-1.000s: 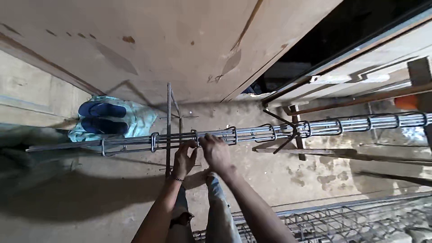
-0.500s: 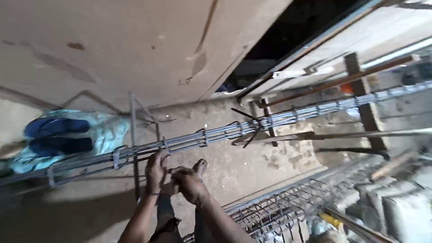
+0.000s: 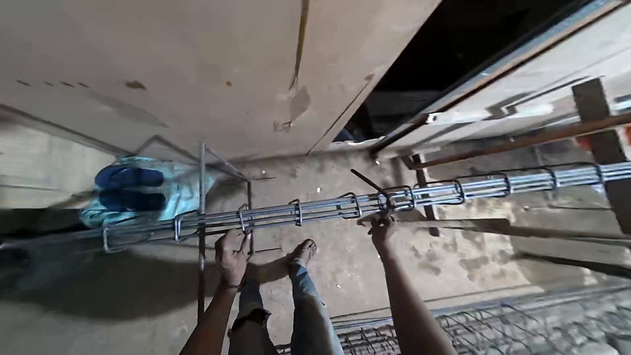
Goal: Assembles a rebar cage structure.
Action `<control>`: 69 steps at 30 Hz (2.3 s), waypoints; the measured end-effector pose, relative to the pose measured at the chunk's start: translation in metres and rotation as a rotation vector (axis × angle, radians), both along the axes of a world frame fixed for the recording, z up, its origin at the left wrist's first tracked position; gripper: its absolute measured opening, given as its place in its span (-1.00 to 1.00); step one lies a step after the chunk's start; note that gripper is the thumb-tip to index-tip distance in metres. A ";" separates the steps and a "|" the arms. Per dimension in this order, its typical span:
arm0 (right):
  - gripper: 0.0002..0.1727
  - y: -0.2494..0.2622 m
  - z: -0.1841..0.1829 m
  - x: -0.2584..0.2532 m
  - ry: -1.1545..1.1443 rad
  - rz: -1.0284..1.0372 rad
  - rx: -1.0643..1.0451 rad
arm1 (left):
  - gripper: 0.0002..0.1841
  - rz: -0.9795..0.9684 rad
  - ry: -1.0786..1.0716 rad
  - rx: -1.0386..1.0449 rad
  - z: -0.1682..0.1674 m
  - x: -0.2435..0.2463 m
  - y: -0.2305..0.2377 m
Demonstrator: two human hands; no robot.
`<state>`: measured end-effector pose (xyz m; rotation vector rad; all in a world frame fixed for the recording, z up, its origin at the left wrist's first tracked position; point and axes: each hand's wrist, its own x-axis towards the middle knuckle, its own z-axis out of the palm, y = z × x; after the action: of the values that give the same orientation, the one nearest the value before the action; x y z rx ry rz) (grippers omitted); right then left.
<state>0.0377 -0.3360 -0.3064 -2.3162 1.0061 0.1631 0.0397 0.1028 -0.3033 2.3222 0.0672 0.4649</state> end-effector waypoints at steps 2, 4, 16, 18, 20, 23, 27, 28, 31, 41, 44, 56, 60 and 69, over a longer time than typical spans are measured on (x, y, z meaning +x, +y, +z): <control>-0.68 0.004 0.000 -0.003 -0.090 -0.024 0.056 | -0.35 0.002 0.066 0.024 0.002 -0.005 0.000; -0.68 0.012 0.010 -0.009 -0.214 -0.074 0.031 | -0.30 0.023 0.146 0.028 0.009 -0.016 0.000; -0.42 0.125 0.226 -0.064 -0.868 0.225 0.462 | -0.54 -0.022 -0.142 -0.438 0.142 -0.092 -0.041; -0.47 0.151 0.247 -0.075 -0.840 0.293 0.610 | -0.50 -0.165 -0.158 -0.515 0.179 -0.079 -0.045; -0.47 0.178 0.259 -0.086 -0.757 0.409 0.741 | -0.47 -0.336 -0.059 -0.518 0.207 -0.066 -0.040; -0.44 0.232 0.267 -0.100 -0.604 0.378 0.939 | -0.38 -0.557 0.098 -0.622 0.229 -0.060 -0.037; -0.39 0.278 0.270 -0.125 -0.297 0.297 0.991 | -0.40 -0.663 0.315 -0.783 0.234 -0.090 -0.016; -0.38 0.280 0.268 -0.131 -0.238 0.296 1.014 | -0.43 -0.671 0.374 -0.828 0.231 -0.097 -0.010; -0.58 0.290 0.275 -0.137 -0.048 0.093 1.013 | -0.42 -0.637 0.567 -0.952 0.201 -0.113 0.011; -0.63 0.255 0.228 -0.091 0.212 0.777 -0.115 | -0.54 0.370 0.986 -0.970 0.020 -0.023 0.034; -0.70 0.252 0.206 -0.062 0.032 1.135 -0.679 | -0.51 0.439 0.942 -0.950 -0.021 0.018 0.026; -0.65 0.257 0.159 -0.007 -0.030 1.436 -0.840 | -0.51 0.006 0.781 -0.899 -0.101 0.080 0.014; -0.62 0.254 0.156 -0.006 -0.061 1.461 -0.886 | -0.52 0.035 0.796 -0.954 -0.108 0.085 0.005; -0.65 0.261 0.156 -0.003 -0.097 1.527 -0.929 | -0.51 0.094 0.795 -0.950 -0.141 0.092 -0.013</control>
<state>0.0346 -0.0748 -0.1501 -3.3130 -1.1902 0.1730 0.1318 0.0902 -0.4445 1.4241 0.6312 -0.4140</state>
